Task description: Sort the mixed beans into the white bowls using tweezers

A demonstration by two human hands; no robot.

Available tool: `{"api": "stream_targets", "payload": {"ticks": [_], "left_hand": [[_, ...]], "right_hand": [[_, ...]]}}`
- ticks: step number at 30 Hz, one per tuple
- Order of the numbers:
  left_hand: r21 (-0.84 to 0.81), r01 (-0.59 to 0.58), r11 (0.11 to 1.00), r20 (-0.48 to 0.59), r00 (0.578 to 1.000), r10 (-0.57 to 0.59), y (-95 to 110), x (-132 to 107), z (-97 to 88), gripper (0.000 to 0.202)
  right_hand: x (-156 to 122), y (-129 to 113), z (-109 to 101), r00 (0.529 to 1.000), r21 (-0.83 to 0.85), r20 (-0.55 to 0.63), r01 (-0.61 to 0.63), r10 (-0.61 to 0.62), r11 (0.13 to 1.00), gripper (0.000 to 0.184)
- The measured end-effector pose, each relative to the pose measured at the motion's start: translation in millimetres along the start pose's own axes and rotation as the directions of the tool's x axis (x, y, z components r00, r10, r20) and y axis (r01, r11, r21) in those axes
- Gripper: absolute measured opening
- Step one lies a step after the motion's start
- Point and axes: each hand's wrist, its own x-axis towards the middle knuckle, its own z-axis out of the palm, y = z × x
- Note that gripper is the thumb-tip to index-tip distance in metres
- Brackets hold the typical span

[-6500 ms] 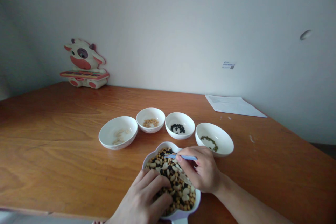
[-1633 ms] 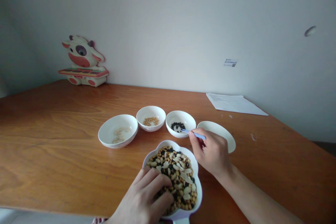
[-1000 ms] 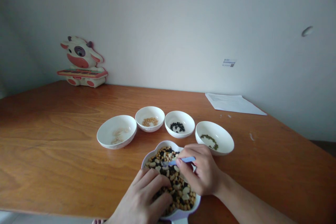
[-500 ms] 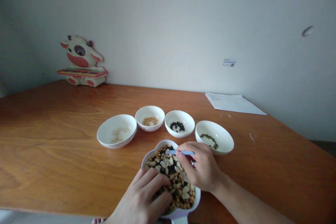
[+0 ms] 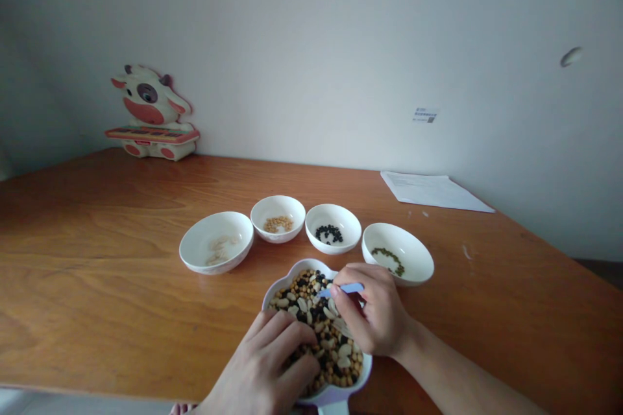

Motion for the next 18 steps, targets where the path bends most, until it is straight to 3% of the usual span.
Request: {"api": "stream_targets", "payload": {"ticks": [4,10,18], "left_hand": [[-0.002,-0.009,1.000,0.004,1.000,0.009,-1.0,0.0,0.7,0.036],[0.004,-0.021,1.000,-0.001,1.000,0.021,-2.1,0.7,1.1,0.052],[0.022,-0.031,0.999,-0.004,1.000,0.031,0.0,0.5,-1.3,0.056]], "right_hand": [[0.8,0.3,0.5,1.000,0.001,0.007,-0.008,0.008,1.000,0.023],[1.3,-0.1,0.2,1.000,0.013,0.018,-0.019,0.018,1.000,0.024],[-0.5,1.4,0.7,0.999,0.018,0.043,-0.025,0.025,1.000,0.023]]}}
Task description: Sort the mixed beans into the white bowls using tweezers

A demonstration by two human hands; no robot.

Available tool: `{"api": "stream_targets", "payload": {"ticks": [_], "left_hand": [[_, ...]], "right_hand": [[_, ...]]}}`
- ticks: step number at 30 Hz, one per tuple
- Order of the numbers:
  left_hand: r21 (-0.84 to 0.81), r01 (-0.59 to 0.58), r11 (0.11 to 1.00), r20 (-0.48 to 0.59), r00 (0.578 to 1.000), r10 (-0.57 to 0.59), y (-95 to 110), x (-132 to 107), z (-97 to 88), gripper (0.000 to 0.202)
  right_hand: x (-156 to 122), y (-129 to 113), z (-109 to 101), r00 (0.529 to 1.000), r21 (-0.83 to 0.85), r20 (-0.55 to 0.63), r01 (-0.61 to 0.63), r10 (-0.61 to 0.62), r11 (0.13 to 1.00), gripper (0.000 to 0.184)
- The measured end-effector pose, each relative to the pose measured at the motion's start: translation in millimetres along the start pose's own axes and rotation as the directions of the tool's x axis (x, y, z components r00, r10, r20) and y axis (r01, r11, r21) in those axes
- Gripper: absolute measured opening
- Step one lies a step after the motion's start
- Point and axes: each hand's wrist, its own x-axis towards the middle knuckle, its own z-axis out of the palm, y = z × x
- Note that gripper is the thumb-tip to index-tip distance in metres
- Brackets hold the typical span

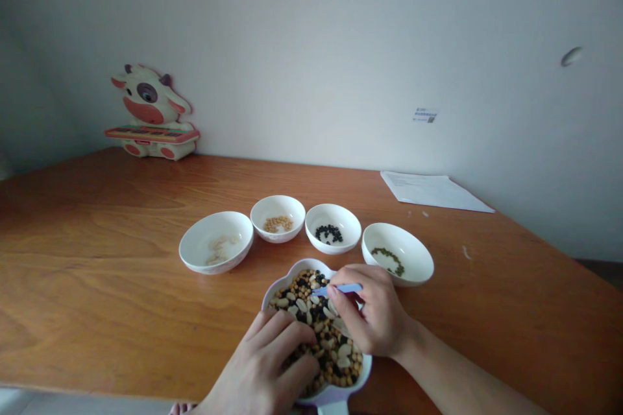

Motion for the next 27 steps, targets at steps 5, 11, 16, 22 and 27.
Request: {"api": "stream_targets", "payload": {"ticks": [5,11,16,22,27], "left_hand": [[-0.013,0.009,1.000,0.012,1.000,-0.008,-1.4,1.3,0.9,0.055],[-0.023,0.032,0.999,0.017,0.999,-0.032,-0.3,1.0,1.4,0.046],[-0.009,0.024,1.000,0.013,1.000,-0.024,-0.5,-0.2,2.1,0.046],[-0.022,0.021,1.000,-0.001,1.000,-0.021,-0.3,0.8,2.1,0.051],[-0.009,0.021,1.000,0.012,1.000,-0.021,0.0,0.7,0.2,0.043]], "right_hand": [[0.6,1.2,0.5,1.000,0.011,0.007,0.000,0.000,1.000,0.022],[0.2,1.4,1.3,1.000,0.011,0.022,-0.007,0.007,1.000,0.021],[1.1,0.9,0.2,1.000,0.000,0.028,-0.004,0.004,1.000,0.022],[2.0,-0.7,0.0,0.999,0.001,0.010,0.030,-0.030,1.000,0.020],[1.6,-0.2,0.2,0.999,-0.010,0.013,0.034,-0.034,0.999,0.020]]}}
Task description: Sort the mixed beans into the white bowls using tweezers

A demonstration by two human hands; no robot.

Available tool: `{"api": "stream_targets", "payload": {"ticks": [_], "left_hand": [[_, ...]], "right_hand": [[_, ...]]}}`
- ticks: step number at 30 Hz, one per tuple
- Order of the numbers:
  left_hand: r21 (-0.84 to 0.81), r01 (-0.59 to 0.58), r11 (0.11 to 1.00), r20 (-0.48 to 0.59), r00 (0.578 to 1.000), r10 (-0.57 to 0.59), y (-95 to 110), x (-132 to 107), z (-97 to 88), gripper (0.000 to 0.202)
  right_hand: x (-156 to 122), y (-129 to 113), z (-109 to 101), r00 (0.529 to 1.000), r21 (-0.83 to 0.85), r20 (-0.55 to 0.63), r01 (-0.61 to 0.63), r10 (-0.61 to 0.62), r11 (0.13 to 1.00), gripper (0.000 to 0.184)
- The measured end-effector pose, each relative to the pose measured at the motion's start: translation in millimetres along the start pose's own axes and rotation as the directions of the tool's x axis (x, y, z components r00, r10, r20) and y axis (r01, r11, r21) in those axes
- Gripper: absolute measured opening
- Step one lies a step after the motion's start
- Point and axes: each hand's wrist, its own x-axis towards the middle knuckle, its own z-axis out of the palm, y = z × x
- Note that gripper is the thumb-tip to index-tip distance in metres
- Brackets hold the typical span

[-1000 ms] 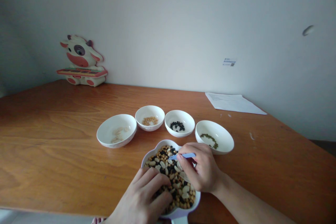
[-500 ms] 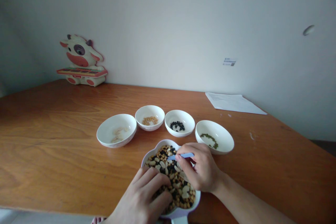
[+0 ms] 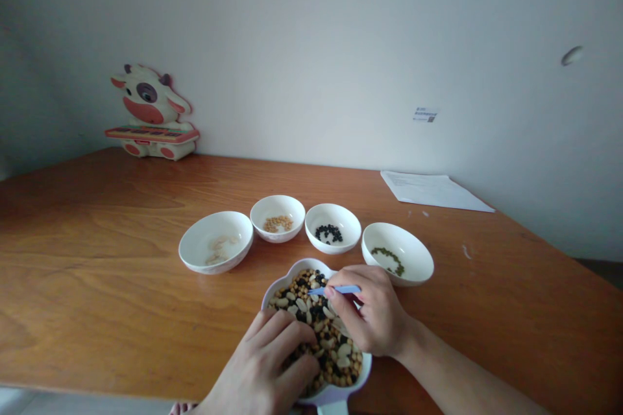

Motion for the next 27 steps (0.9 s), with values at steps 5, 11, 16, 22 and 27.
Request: {"api": "stream_targets", "payload": {"ticks": [5,11,16,22,27], "left_hand": [[0.030,-0.006,1.000,-0.020,1.000,0.007,0.0,1.9,-0.2,0.034],[0.002,0.007,1.000,-0.001,1.000,-0.007,0.3,-0.2,0.7,0.050],[0.004,0.003,1.000,0.006,1.000,-0.003,-1.1,0.2,1.4,0.055],[0.014,-0.003,1.000,0.007,1.000,0.003,0.8,0.8,-0.4,0.050],[0.010,-0.021,1.000,0.004,1.000,0.021,-0.4,1.3,-1.2,0.054]], "right_hand": [[-0.7,1.2,0.4,1.000,0.007,0.017,-0.014,0.014,1.000,0.023],[-1.1,0.8,-0.1,1.000,-0.002,0.020,-0.021,0.022,1.000,0.022],[0.3,0.5,-0.1,1.000,0.003,0.007,-0.023,0.023,1.000,0.022],[-0.4,0.7,0.3,1.000,-0.002,-0.007,-0.003,0.003,1.000,0.022],[-0.7,1.6,0.7,1.000,0.010,0.011,-0.027,0.027,1.000,0.021]]}}
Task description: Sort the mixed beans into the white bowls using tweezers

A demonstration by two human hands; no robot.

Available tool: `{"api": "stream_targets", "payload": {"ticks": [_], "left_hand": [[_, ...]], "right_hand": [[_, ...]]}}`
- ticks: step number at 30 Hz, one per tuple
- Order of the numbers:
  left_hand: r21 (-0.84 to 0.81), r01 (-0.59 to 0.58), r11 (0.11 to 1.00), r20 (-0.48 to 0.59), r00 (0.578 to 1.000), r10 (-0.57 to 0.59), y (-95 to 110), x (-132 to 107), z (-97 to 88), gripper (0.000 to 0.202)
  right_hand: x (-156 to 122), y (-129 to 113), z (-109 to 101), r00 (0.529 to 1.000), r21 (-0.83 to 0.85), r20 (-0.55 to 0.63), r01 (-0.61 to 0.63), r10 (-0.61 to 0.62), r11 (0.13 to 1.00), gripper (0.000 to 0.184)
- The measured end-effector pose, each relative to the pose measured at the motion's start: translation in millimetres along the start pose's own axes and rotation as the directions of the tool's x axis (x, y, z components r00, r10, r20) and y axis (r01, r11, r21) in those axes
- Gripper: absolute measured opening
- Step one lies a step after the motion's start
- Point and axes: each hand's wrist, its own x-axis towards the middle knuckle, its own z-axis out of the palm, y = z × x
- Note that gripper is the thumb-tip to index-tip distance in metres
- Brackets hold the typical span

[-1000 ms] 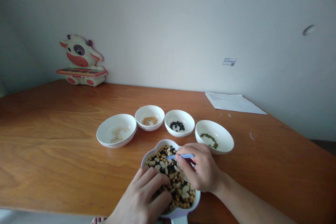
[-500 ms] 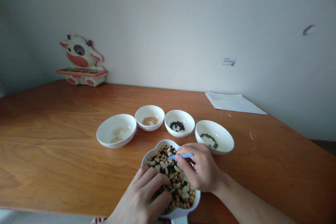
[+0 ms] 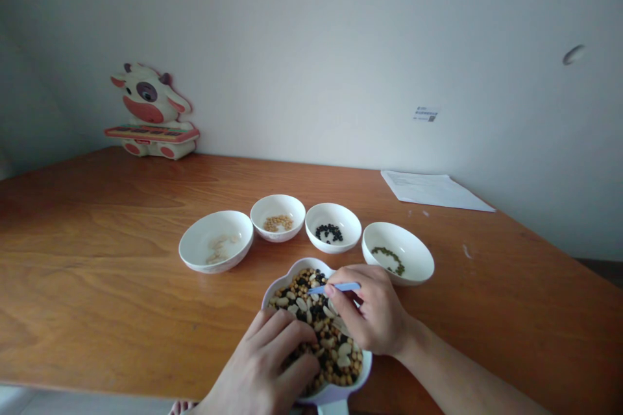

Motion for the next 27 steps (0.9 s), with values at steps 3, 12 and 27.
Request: {"api": "stream_targets", "payload": {"ticks": [3,12,27], "left_hand": [[-0.001,0.016,1.000,0.006,1.000,-0.016,0.1,0.6,0.6,0.054],[-0.015,0.010,1.000,-0.008,1.000,-0.010,0.3,-0.9,1.9,0.052],[0.002,0.011,1.000,-0.001,1.000,-0.011,-1.3,-0.3,3.0,0.052]], "right_hand": [[0.2,0.1,-0.1,1.000,-0.001,0.017,-0.015,0.015,1.000,0.022],[1.0,-0.3,-0.6,0.998,-0.012,0.044,-0.038,0.039,0.999,0.022],[0.0,0.6,0.6,1.000,-0.010,0.015,0.006,-0.006,1.000,0.021]]}}
